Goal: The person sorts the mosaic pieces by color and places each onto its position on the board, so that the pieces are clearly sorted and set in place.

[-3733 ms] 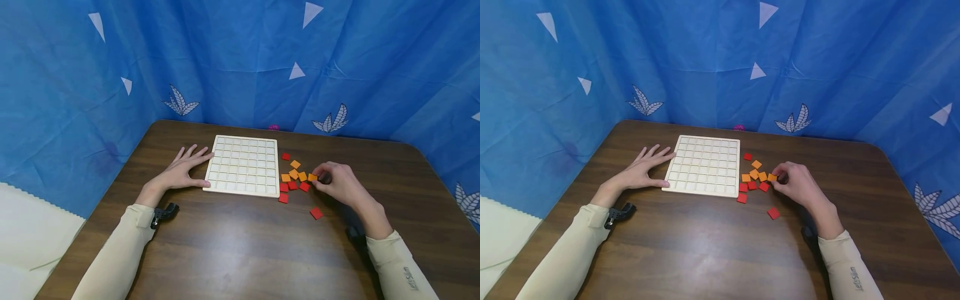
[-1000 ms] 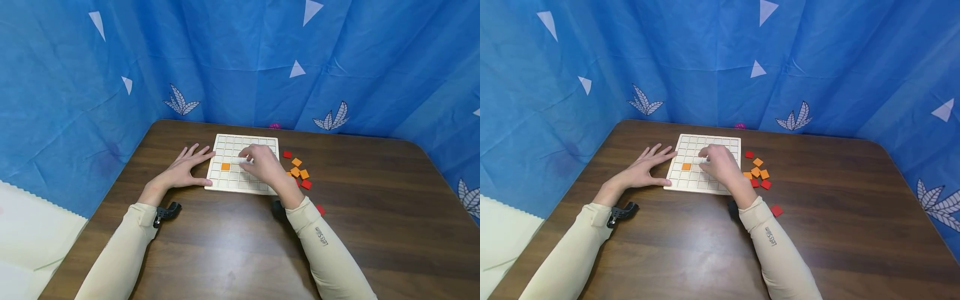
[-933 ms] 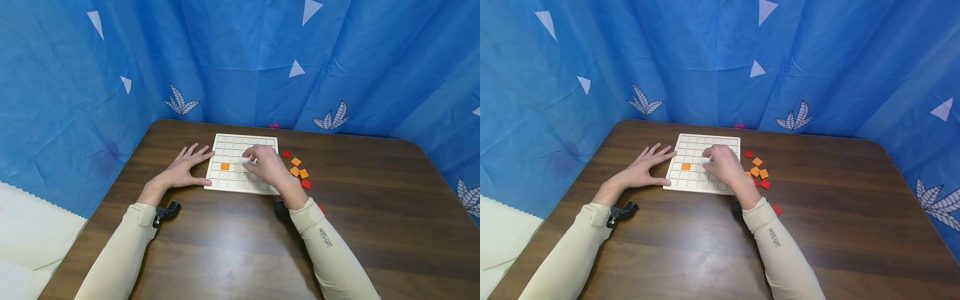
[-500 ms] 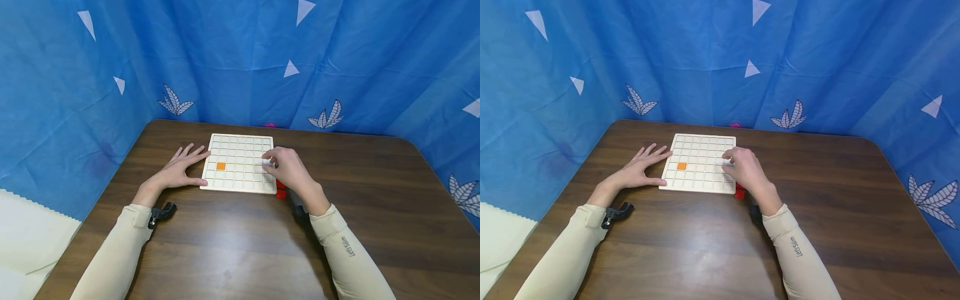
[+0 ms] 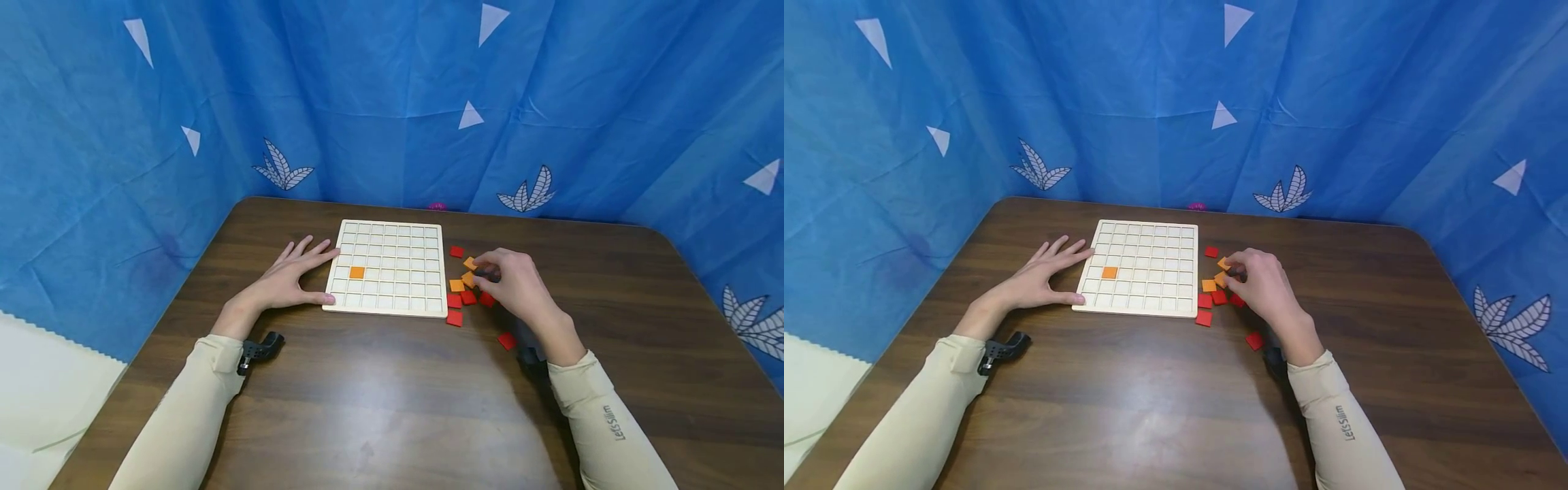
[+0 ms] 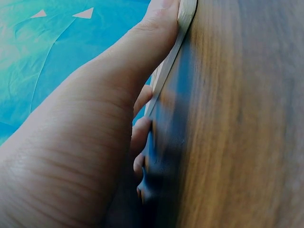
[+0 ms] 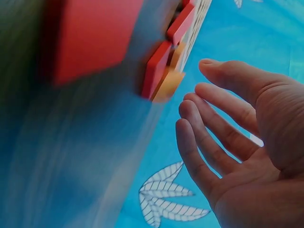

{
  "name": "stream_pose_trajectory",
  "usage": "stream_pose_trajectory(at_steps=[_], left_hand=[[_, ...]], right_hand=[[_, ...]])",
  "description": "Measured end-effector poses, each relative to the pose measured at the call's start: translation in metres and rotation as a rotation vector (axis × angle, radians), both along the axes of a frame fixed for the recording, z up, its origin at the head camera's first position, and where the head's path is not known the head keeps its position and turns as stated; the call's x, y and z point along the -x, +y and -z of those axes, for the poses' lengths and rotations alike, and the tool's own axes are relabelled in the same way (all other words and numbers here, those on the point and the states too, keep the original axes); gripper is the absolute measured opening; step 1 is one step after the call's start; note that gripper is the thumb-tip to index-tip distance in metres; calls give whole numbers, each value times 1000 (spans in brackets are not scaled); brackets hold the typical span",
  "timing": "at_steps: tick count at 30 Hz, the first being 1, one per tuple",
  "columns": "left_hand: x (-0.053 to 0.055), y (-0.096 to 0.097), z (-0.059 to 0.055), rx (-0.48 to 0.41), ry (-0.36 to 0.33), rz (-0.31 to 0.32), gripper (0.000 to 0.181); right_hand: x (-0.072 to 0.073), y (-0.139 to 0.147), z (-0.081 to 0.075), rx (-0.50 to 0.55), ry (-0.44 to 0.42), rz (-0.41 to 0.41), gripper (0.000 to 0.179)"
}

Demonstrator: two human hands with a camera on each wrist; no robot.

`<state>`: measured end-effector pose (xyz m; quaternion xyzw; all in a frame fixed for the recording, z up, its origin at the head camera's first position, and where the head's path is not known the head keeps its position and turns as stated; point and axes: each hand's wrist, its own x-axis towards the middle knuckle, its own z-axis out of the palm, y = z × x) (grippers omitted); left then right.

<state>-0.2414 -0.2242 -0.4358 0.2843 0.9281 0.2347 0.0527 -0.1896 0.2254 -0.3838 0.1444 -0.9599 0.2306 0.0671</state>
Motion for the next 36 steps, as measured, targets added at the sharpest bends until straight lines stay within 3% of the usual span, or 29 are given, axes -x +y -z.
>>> stream_pose_trajectory(at_steps=[7, 18, 28, 36], left_hand=[[-1, 1, -4, 4, -17, 1, 102], [-2, 2, -7, 7, -25, -4, 101], [-2, 2, -7, 8, -18, 2, 101], [-2, 2, -6, 8, -18, 1, 101]], right_hand=[[1, 10, 2, -20, -65, 46, 32], [2, 8, 5, -20, -126, 49, 32], [4, 4, 0, 37, -71, 100, 36], [6, -4, 0, 61, 7, 65, 30]])
